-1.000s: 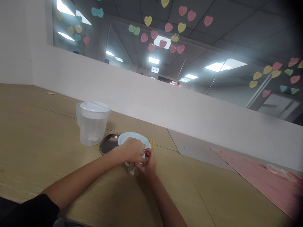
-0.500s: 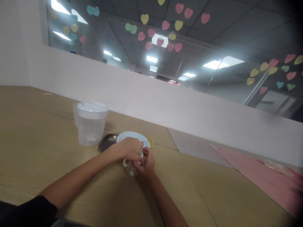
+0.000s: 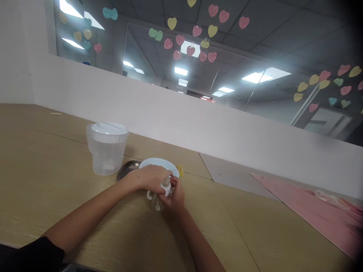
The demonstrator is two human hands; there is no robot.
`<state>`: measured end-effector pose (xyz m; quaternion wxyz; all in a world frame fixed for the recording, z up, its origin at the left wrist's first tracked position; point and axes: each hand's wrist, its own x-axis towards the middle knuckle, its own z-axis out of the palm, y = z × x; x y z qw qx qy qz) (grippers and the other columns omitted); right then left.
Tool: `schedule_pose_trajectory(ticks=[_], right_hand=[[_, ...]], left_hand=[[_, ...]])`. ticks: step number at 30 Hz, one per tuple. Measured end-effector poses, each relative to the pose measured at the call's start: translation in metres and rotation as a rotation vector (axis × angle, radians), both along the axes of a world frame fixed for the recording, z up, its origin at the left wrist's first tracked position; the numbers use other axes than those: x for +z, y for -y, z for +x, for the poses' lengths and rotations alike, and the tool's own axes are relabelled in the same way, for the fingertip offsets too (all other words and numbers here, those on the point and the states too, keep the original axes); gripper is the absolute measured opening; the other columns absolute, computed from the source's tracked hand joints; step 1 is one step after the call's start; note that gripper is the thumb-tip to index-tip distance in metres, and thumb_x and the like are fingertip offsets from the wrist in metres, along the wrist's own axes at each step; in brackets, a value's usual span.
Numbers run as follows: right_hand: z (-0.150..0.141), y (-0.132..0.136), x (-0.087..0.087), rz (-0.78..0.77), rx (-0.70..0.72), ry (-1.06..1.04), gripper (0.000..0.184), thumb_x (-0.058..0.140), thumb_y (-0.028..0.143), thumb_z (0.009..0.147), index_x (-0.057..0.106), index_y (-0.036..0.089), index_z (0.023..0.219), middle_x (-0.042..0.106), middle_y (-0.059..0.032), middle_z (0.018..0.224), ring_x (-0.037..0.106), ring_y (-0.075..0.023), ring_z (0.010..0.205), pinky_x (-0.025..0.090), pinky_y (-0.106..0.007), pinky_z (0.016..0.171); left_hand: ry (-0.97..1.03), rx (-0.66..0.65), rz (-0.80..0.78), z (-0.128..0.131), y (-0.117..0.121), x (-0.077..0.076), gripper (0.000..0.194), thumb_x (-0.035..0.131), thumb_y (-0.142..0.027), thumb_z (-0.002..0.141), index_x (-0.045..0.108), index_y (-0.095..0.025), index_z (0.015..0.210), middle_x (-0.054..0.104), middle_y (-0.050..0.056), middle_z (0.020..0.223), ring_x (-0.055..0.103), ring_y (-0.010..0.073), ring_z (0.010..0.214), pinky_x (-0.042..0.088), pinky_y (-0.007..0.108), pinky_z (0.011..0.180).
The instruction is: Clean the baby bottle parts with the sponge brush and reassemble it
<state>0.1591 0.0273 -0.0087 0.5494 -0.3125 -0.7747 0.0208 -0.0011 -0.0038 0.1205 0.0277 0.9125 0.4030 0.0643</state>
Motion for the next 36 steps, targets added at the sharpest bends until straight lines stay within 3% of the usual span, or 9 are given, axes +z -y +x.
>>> schedule_pose_trajectory(ticks=[8,12,15,18,22,25,30,36], right_hand=[[0.0,0.003,0.004,0.009,-0.027,0.029,0.042,0.064,0.036,0.069,0.043,0.021,0.103,0.056,0.0033,0.068,0.053,-0.0129,0.055,0.042,-0.024,0.05],[0.0,0.004,0.006,0.03,-0.032,0.042,0.044,0.065,0.036,0.067,0.044,0.02,0.103,0.055,0.0032,0.067,0.052,-0.0127,0.053,0.041,-0.025,0.049],[-0.001,0.003,0.006,0.025,-0.041,0.033,0.044,0.065,0.036,0.067,0.043,0.021,0.102,0.056,0.0035,0.067,0.053,-0.013,0.054,0.042,-0.025,0.05],[-0.001,0.002,0.003,-0.008,-0.02,0.018,0.045,0.065,0.037,0.067,0.042,0.022,0.102,0.059,0.0033,0.069,0.057,-0.0137,0.057,0.044,-0.025,0.052],[0.0,0.0,-0.001,-0.041,0.011,0.01,0.052,0.068,0.036,0.064,0.041,0.021,0.105,0.064,-0.0005,0.079,0.062,-0.0177,0.067,0.048,-0.028,0.058],[0.001,-0.001,-0.002,-0.042,0.006,0.008,0.053,0.067,0.036,0.064,0.04,0.022,0.108,0.065,-0.0017,0.083,0.063,-0.0187,0.071,0.049,-0.029,0.061],[0.0,0.0,0.0,-0.017,-0.001,0.023,0.045,0.063,0.036,0.07,0.042,0.022,0.106,0.059,0.0011,0.073,0.058,-0.0145,0.062,0.045,-0.026,0.054],[0.0,0.002,0.003,0.015,-0.056,0.032,0.046,0.066,0.036,0.067,0.045,0.021,0.104,0.053,0.0044,0.066,0.052,-0.0118,0.057,0.042,-0.024,0.052]], left_hand=[[-0.033,0.144,0.108,0.014,-0.003,-0.012,0.042,0.049,-0.051,0.075,0.06,-0.015,0.094,0.068,0.013,0.083,0.064,0.0278,0.075,0.044,0.032,0.061],[0.001,0.175,0.203,0.021,-0.001,-0.016,0.038,0.048,-0.044,0.077,0.062,-0.011,0.09,0.068,0.015,0.075,0.064,0.0287,0.07,0.043,0.033,0.059],[0.003,0.189,0.206,0.021,-0.001,-0.015,0.042,0.048,-0.049,0.077,0.062,-0.011,0.091,0.067,0.014,0.073,0.064,0.0288,0.069,0.043,0.034,0.059],[-0.025,0.16,0.167,0.013,-0.001,-0.01,0.049,0.052,-0.057,0.071,0.06,-0.016,0.097,0.068,0.011,0.077,0.064,0.0284,0.072,0.044,0.033,0.06],[-0.025,0.033,0.091,0.002,-0.002,-0.005,0.045,0.06,-0.046,0.066,0.056,-0.024,0.105,0.068,0.005,0.093,0.064,0.0251,0.082,0.045,0.03,0.063],[-0.025,0.015,0.082,0.002,-0.003,-0.006,0.037,0.057,-0.041,0.069,0.057,-0.023,0.101,0.068,0.005,0.094,0.064,0.0236,0.081,0.045,0.029,0.063],[-0.033,0.132,0.148,0.015,-0.004,-0.013,0.039,0.049,-0.049,0.074,0.06,-0.016,0.092,0.068,0.011,0.079,0.065,0.0262,0.072,0.045,0.032,0.06],[-0.002,0.232,0.207,0.021,-0.006,-0.015,0.04,0.047,-0.05,0.075,0.061,-0.015,0.086,0.067,0.012,0.07,0.064,0.0279,0.067,0.044,0.033,0.056]])
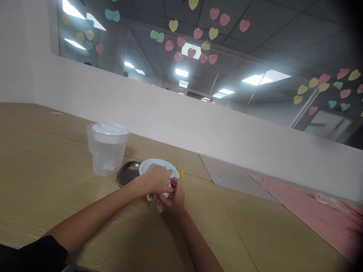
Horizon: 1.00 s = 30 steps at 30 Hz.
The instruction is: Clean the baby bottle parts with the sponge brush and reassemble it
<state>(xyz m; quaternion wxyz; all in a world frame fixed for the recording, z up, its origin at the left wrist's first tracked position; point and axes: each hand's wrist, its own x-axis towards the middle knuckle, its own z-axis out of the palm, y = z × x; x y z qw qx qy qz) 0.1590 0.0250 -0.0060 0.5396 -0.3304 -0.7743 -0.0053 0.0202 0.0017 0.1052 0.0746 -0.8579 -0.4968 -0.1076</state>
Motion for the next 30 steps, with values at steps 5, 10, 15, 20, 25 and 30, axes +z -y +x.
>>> schedule_pose_trajectory(ticks=[5,10,15,20,25,30], right_hand=[[0.001,0.0,-0.001,-0.048,0.044,-0.026,0.05,0.069,0.036,0.064,0.043,0.022,0.106,0.061,0.0012,0.075,0.058,-0.0147,0.061,0.045,-0.025,0.053],[0.0,0.002,0.001,-0.085,0.056,-0.029,0.053,0.07,0.039,0.066,0.042,0.024,0.109,0.066,-0.0013,0.083,0.063,-0.0179,0.069,0.049,-0.03,0.06],[-0.002,0.003,0.001,-0.092,0.047,-0.046,0.058,0.071,0.036,0.066,0.044,0.024,0.115,0.066,-0.0028,0.085,0.064,-0.0186,0.071,0.051,-0.031,0.063],[-0.003,0.004,0.002,-0.019,0.023,-0.039,0.063,0.07,0.038,0.067,0.042,0.023,0.122,0.065,-0.0044,0.091,0.064,-0.0204,0.076,0.052,-0.032,0.067],[-0.003,0.005,0.002,-0.045,0.005,-0.012,0.064,0.066,0.038,0.073,0.037,0.019,0.127,0.064,-0.0036,0.084,0.062,-0.0174,0.068,0.052,-0.03,0.062],[-0.001,0.004,0.004,0.033,-0.018,0.087,0.038,0.057,0.034,0.08,0.05,0.019,0.114,0.063,-0.0041,0.083,0.061,-0.0187,0.075,0.051,-0.034,0.067]], left_hand=[[-0.001,-0.119,-0.106,-0.012,-0.003,0.003,0.052,0.056,-0.062,0.064,0.061,-0.021,0.095,0.069,0.007,0.082,0.064,0.026,0.076,0.044,0.031,0.062],[-0.013,-0.143,-0.167,-0.018,-0.001,0.011,0.045,0.057,-0.057,0.067,0.062,-0.023,0.096,0.07,0.006,0.087,0.064,0.0242,0.079,0.044,0.029,0.063],[0.0,-0.114,-0.113,-0.014,0.0,0.013,0.049,0.05,-0.062,0.072,0.063,-0.019,0.09,0.07,0.009,0.081,0.064,0.0255,0.072,0.043,0.031,0.061],[0.106,-0.115,-0.129,-0.018,0.006,0.021,0.044,0.047,-0.061,0.075,0.062,-0.02,0.085,0.068,0.005,0.08,0.062,0.0218,0.071,0.039,0.029,0.059],[0.189,-0.11,-0.116,-0.03,0.012,0.036,0.046,0.047,-0.062,0.076,0.061,-0.022,0.093,0.067,0.004,0.088,0.061,0.0212,0.075,0.037,0.027,0.059],[0.206,-0.074,-0.053,-0.041,0.009,0.042,0.047,0.046,-0.056,0.08,0.057,-0.021,0.109,0.062,0.006,0.108,0.057,0.023,0.094,0.04,0.029,0.072]])
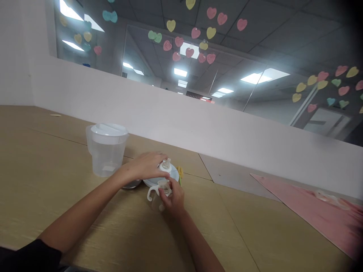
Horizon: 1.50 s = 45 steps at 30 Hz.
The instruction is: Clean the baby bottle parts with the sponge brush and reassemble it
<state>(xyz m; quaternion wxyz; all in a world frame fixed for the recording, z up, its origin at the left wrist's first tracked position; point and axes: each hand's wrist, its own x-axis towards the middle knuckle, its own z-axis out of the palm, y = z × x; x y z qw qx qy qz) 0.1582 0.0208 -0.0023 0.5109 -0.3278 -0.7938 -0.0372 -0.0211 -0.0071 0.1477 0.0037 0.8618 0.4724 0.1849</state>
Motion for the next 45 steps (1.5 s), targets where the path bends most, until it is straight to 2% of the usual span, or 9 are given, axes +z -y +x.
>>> schedule_pose_trajectory(ticks=[3,10,15,22,26,30,34,41,45], right_hand=[[-0.001,0.002,0.003,0.004,0.002,0.041,0.024,0.052,0.031,0.083,0.056,0.023,0.105,0.064,-0.0051,0.086,0.061,-0.0196,0.08,0.05,-0.036,0.07],[-0.008,0.007,0.009,0.003,-0.031,-0.085,0.014,0.053,0.027,0.082,0.059,0.023,0.094,0.066,-0.0047,0.086,0.059,-0.0207,0.083,0.048,-0.039,0.073],[-0.009,0.009,0.02,-0.11,-0.034,-0.276,0.018,0.056,0.033,0.082,0.063,0.021,0.094,0.065,-0.0041,0.082,0.059,-0.0182,0.08,0.05,-0.037,0.074],[-0.003,0.005,0.04,-0.453,0.223,-0.769,0.04,0.058,0.047,0.08,0.051,0.018,0.107,0.065,0.0,0.075,0.056,-0.0092,0.046,0.048,-0.023,0.043],[0.004,0.001,0.051,-0.471,0.305,-0.949,0.042,0.062,0.048,0.078,0.045,0.02,0.103,0.066,0.0013,0.072,0.064,-0.0125,0.053,0.055,-0.027,0.051],[0.012,-0.003,0.058,-0.502,0.374,-1.041,0.041,0.063,0.047,0.077,0.043,0.021,0.101,0.068,-0.0004,0.076,0.069,-0.0155,0.068,0.058,-0.032,0.068],[0.015,-0.01,0.051,-0.508,0.407,-1.039,0.04,0.061,0.047,0.079,0.04,0.022,0.103,0.068,-0.0016,0.085,0.069,-0.0168,0.082,0.054,-0.039,0.084],[0.016,-0.031,0.016,-0.61,0.302,-0.924,0.052,0.066,0.053,0.072,0.041,0.021,0.105,0.067,-0.003,0.088,0.068,-0.0171,0.078,0.054,-0.038,0.081],[0.018,-0.033,0.006,-0.64,0.23,-0.771,0.054,0.065,0.055,0.072,0.046,0.02,0.109,0.066,-0.0052,0.094,0.066,-0.0179,0.084,0.052,-0.037,0.083]], left_hand=[[-0.011,0.015,0.01,-0.004,-0.004,0.0,0.047,0.046,-0.053,0.081,0.054,-0.021,0.115,0.059,0.006,0.114,0.056,0.0225,0.099,0.041,0.029,0.078],[-0.017,0.019,0.009,-0.009,-0.01,-0.004,0.046,0.047,-0.051,0.081,0.055,-0.021,0.115,0.059,0.006,0.113,0.056,0.0229,0.099,0.042,0.03,0.079],[-0.017,0.023,0.002,-0.011,-0.013,-0.004,0.045,0.046,-0.047,0.082,0.055,-0.019,0.115,0.059,0.007,0.116,0.056,0.0227,0.101,0.043,0.029,0.078],[-0.019,0.032,-0.036,-0.012,-0.018,-0.006,0.049,0.047,-0.05,0.081,0.052,-0.021,0.121,0.059,0.007,0.122,0.054,0.0235,0.108,0.042,0.03,0.083],[-0.019,0.03,-0.032,-0.012,-0.02,-0.007,0.047,0.049,-0.048,0.081,0.053,-0.021,0.119,0.06,0.006,0.12,0.055,0.0237,0.107,0.042,0.03,0.081],[-0.027,0.029,-0.035,-0.012,-0.02,-0.006,0.046,0.049,-0.049,0.08,0.055,-0.022,0.116,0.061,0.006,0.119,0.056,0.0239,0.105,0.042,0.029,0.079],[-0.035,0.029,-0.032,-0.012,-0.019,-0.006,0.042,0.048,-0.049,0.081,0.057,-0.022,0.112,0.061,0.006,0.118,0.056,0.0247,0.105,0.042,0.029,0.075],[-0.033,0.016,-0.025,-0.012,-0.018,-0.008,0.037,0.049,-0.045,0.081,0.054,-0.021,0.108,0.065,0.006,0.108,0.059,0.0238,0.096,0.04,0.028,0.068],[-0.034,-0.004,-0.02,-0.01,-0.017,-0.007,0.032,0.05,-0.045,0.081,0.053,-0.02,0.099,0.065,0.006,0.102,0.059,0.0228,0.088,0.037,0.028,0.062]])
